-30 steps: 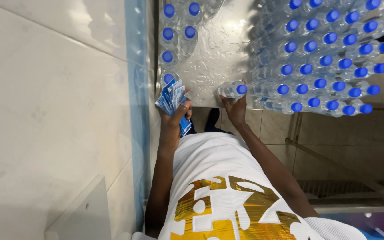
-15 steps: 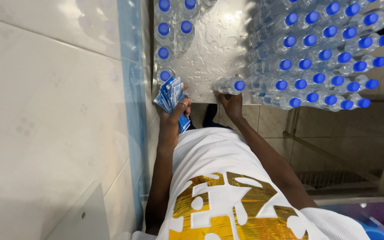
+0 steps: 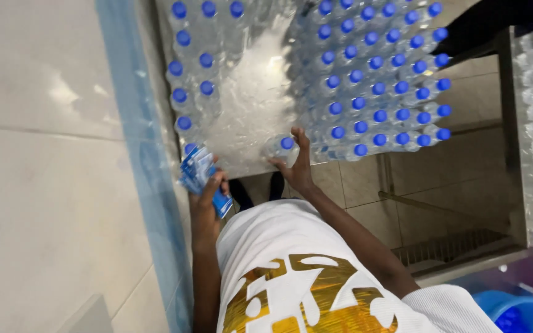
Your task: Manually applying brand labels to plastic water bottles on a production line.
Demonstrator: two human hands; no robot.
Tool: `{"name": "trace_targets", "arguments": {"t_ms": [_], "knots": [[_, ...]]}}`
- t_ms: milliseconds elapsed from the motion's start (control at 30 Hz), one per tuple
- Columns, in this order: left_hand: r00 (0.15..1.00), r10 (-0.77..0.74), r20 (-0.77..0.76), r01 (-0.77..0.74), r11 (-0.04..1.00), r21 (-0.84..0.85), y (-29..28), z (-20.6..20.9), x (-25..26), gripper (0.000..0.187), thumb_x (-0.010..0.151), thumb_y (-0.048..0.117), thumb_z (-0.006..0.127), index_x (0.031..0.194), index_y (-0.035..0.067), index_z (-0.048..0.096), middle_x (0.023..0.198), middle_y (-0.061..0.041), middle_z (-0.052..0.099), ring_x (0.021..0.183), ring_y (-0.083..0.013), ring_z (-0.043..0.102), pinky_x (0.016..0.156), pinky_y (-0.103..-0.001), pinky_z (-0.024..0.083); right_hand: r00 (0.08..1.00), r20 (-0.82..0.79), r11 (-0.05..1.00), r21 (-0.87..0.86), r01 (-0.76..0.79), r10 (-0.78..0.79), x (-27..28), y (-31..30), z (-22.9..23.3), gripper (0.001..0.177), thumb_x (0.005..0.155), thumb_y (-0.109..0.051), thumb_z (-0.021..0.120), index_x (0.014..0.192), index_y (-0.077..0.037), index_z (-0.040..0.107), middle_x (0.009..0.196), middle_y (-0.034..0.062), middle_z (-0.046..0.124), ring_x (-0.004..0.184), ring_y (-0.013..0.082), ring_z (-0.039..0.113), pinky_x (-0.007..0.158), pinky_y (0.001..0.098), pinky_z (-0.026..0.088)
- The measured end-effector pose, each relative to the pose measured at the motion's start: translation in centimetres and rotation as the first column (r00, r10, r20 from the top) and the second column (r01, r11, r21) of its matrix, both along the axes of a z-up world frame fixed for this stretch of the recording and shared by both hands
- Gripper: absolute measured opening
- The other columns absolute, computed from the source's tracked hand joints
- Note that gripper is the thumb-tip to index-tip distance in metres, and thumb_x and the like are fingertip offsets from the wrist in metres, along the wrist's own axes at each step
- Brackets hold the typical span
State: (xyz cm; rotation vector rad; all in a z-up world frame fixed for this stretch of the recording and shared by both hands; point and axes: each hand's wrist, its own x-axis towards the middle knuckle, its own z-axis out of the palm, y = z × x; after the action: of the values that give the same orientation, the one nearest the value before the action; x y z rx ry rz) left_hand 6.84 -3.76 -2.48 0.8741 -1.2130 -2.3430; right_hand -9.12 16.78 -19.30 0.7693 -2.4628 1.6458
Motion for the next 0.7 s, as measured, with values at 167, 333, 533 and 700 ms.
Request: {"name": "trace_targets", "arguments": {"t_ms": [167, 333, 533, 700], "knots": [[0.999, 0.011, 0.041, -0.013, 0.999, 0.037, -0.7, 2.4, 0.5, 0.023, 0.104, 0.013, 0.069, 0.122, -0.001, 0.068, 0.101, -0.012, 0.066, 0.074, -0.0139, 0.062, 0.067, -0.029, 0.054, 0.97, -0.082, 0.893, 0.414, -0.177, 0.23, -0.7, -1.4, 3.6, 0.098, 0.088, -0.014, 0.091, 0.17, -0.012, 0.038, 0.146, 0.0206, 0.056, 0.141, 0.046, 0.056, 0.113, 0.0596, 0.05], [1.0, -0.011, 0.003, 0.011, 1.0, 0.026, -0.6, 1.7, -0.2, 0.022, 0.105, 0.015, 0.069, 0.122, 0.001, 0.067, 0.101, -0.011, 0.066, 0.076, -0.0137, 0.064, 0.069, -0.028, 0.055, 0.985, 0.045, 0.861, 0.48, -0.168, 0.167, -0.1, 0.2, 4.7, 0.078, 0.092, -0.012, 0.086, 0.16, -0.017, 0.049, 0.149, 0.0153, 0.055, 0.142, 0.0408, 0.057, 0.107, 0.054, 0.057], [1.0, -0.012, 0.003, 0.012, 0.998, 0.065, 1.2, 2.0, -1.9, 0.017, 0.104, 0.017, 0.073, 0.105, 0.001, 0.07, 0.089, -0.009, 0.066, 0.069, -0.0121, 0.063, 0.064, -0.027, 0.055, 0.979, -0.061, 0.802, 0.585, -0.122, 0.193, 0.2, 6.1, 5.3, 0.069, 0.088, -0.017, 0.089, 0.149, -0.013, 0.058, 0.142, 0.0171, 0.061, 0.137, 0.0425, 0.061, 0.106, 0.0547, 0.055], [0.999, -0.031, 0.02, 0.029, 0.997, 0.071, 3.5, 2.1, -3.1, 0.015, 0.103, 0.015, 0.075, 0.1, 0.0, 0.071, 0.088, -0.01, 0.068, 0.068, -0.0129, 0.062, 0.064, -0.028, 0.055, 0.945, -0.258, 0.635, 0.769, 0.076, 0.199, -0.1, 10.2, 5.5, 0.067, 0.088, -0.037, 0.088, 0.146, -0.023, 0.058, 0.143, 0.0063, 0.062, 0.141, 0.031, 0.054, 0.116, 0.0543, 0.035]]}}
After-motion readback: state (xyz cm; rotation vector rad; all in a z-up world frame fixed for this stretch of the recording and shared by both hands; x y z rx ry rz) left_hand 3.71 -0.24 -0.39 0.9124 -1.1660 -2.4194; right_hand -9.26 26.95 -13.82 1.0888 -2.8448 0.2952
